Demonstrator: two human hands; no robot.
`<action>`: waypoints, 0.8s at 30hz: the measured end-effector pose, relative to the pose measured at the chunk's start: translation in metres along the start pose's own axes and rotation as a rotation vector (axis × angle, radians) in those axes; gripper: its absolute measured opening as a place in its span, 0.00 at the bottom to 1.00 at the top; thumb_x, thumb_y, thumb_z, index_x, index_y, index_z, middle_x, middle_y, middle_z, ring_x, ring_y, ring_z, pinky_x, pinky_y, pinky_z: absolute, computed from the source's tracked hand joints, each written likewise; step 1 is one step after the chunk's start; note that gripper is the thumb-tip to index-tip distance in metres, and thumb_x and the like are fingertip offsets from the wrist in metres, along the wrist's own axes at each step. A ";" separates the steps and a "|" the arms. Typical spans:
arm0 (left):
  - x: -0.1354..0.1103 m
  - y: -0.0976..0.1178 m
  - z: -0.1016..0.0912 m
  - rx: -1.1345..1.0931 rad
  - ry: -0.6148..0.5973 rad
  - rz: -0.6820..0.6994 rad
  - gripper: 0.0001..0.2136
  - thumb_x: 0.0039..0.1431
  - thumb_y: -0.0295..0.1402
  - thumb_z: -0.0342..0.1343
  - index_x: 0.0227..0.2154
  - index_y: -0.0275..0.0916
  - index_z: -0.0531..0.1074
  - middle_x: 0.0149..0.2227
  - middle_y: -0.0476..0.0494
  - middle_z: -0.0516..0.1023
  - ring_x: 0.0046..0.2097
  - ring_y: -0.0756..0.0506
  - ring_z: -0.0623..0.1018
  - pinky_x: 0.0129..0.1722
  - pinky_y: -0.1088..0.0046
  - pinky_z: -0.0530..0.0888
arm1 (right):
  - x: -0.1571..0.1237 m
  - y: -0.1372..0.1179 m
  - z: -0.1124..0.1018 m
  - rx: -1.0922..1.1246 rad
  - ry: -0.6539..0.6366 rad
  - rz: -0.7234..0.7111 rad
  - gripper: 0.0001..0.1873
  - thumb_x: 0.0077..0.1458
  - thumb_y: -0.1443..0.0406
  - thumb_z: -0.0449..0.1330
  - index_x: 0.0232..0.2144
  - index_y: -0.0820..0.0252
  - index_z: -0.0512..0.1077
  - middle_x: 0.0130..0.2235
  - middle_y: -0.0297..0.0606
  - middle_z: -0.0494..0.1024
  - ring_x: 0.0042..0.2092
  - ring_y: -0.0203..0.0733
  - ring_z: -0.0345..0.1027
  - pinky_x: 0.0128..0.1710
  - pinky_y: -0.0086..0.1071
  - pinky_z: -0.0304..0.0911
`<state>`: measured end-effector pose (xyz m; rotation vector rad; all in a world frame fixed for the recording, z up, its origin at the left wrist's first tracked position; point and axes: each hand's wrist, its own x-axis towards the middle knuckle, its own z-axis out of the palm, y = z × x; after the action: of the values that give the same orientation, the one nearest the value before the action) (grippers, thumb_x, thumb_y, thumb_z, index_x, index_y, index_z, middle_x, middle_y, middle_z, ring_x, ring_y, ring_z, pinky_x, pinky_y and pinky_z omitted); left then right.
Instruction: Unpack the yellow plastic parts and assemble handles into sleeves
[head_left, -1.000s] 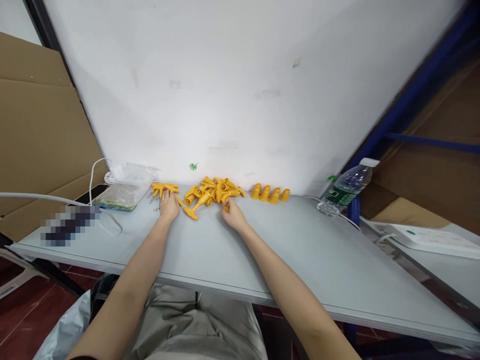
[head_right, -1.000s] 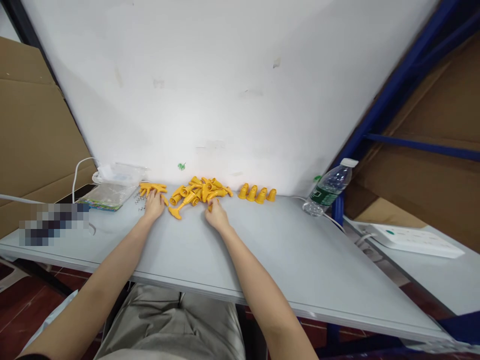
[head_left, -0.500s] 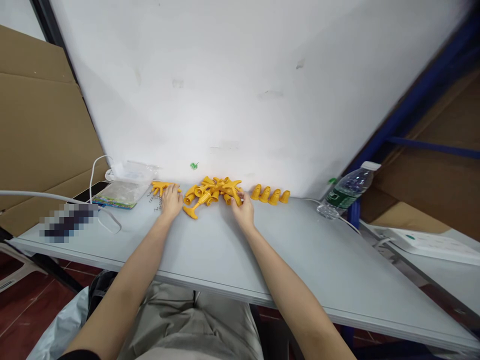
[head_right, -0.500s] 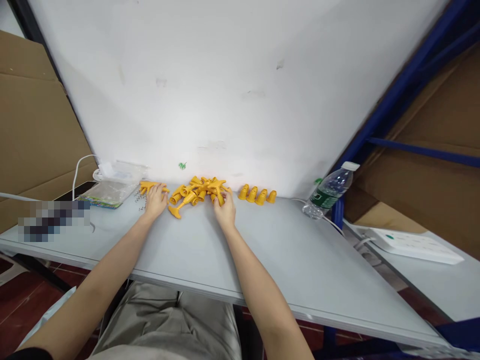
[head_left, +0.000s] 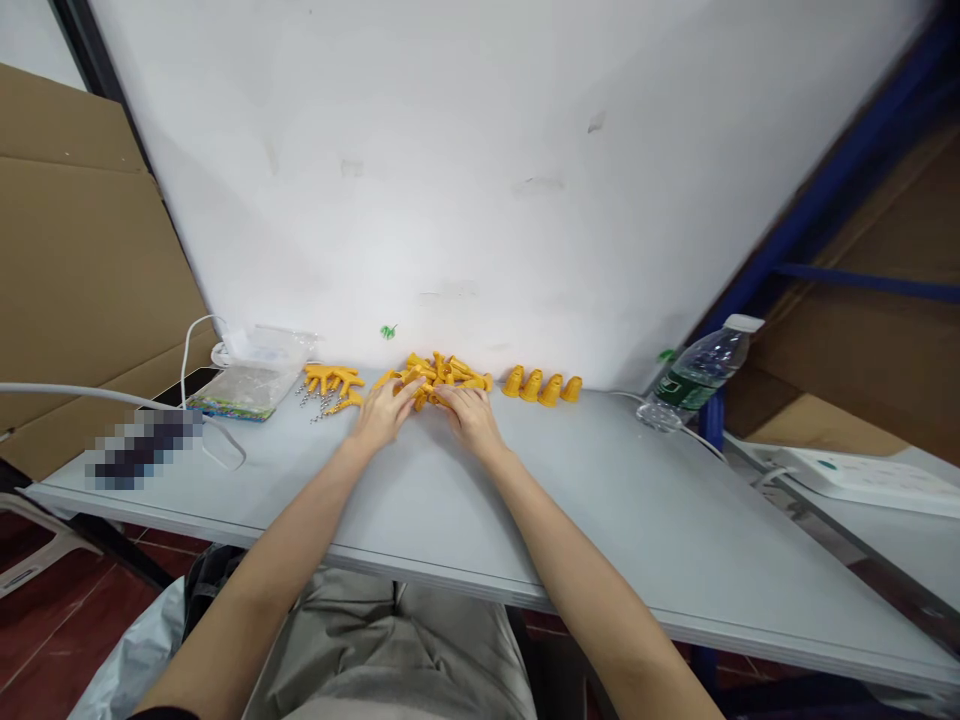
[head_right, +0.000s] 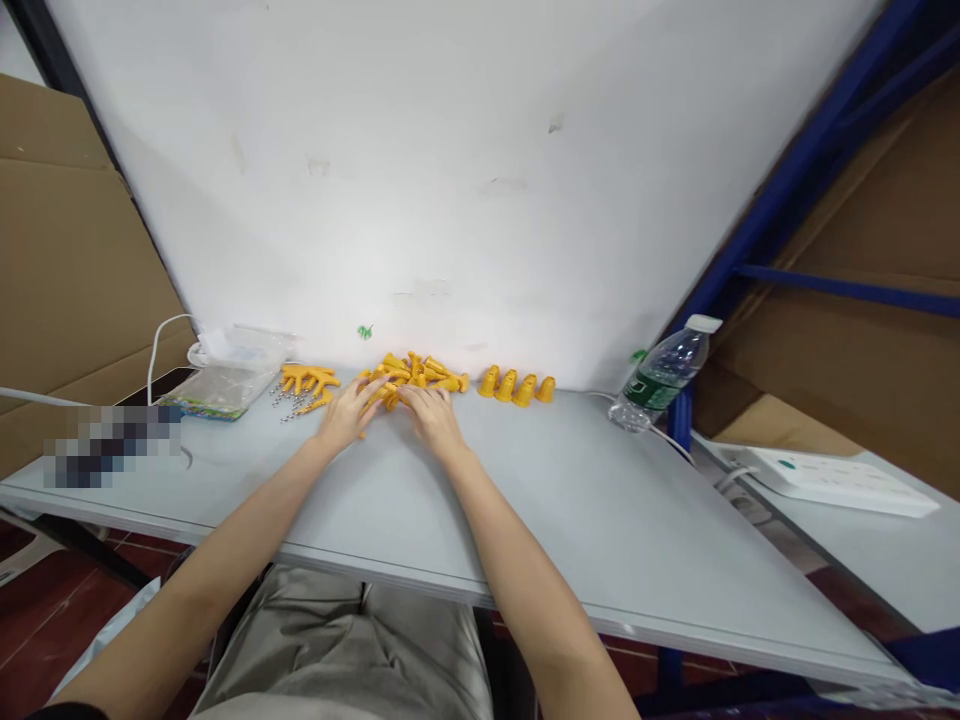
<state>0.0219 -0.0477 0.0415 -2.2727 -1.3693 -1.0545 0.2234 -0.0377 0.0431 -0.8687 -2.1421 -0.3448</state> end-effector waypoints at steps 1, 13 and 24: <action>0.000 0.000 0.001 0.009 0.008 -0.003 0.19 0.67 0.37 0.45 0.59 0.47 0.65 0.49 0.38 0.73 0.46 0.45 0.76 0.47 0.68 0.73 | 0.000 0.000 0.000 0.016 -0.004 -0.005 0.16 0.66 0.66 0.46 0.51 0.56 0.69 0.47 0.44 0.79 0.46 0.44 0.70 0.46 0.37 0.55; 0.002 0.001 -0.008 -0.020 -0.126 -0.072 0.18 0.64 0.31 0.47 0.55 0.43 0.68 0.42 0.41 0.77 0.42 0.46 0.77 0.43 0.72 0.73 | 0.003 0.000 0.006 0.014 -0.186 0.105 0.17 0.66 0.63 0.45 0.49 0.60 0.70 0.41 0.47 0.78 0.44 0.49 0.69 0.47 0.41 0.56; 0.011 0.017 -0.025 -0.223 -0.225 -0.286 0.18 0.57 0.28 0.51 0.52 0.42 0.70 0.31 0.49 0.77 0.34 0.48 0.76 0.37 0.74 0.72 | 0.008 -0.012 -0.004 -0.291 -0.120 0.110 0.12 0.65 0.67 0.48 0.37 0.56 0.72 0.37 0.42 0.76 0.41 0.46 0.65 0.46 0.40 0.48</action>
<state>0.0290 -0.0635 0.0687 -2.4688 -1.7924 -1.1123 0.2140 -0.0452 0.0519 -1.1929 -2.1747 -0.5703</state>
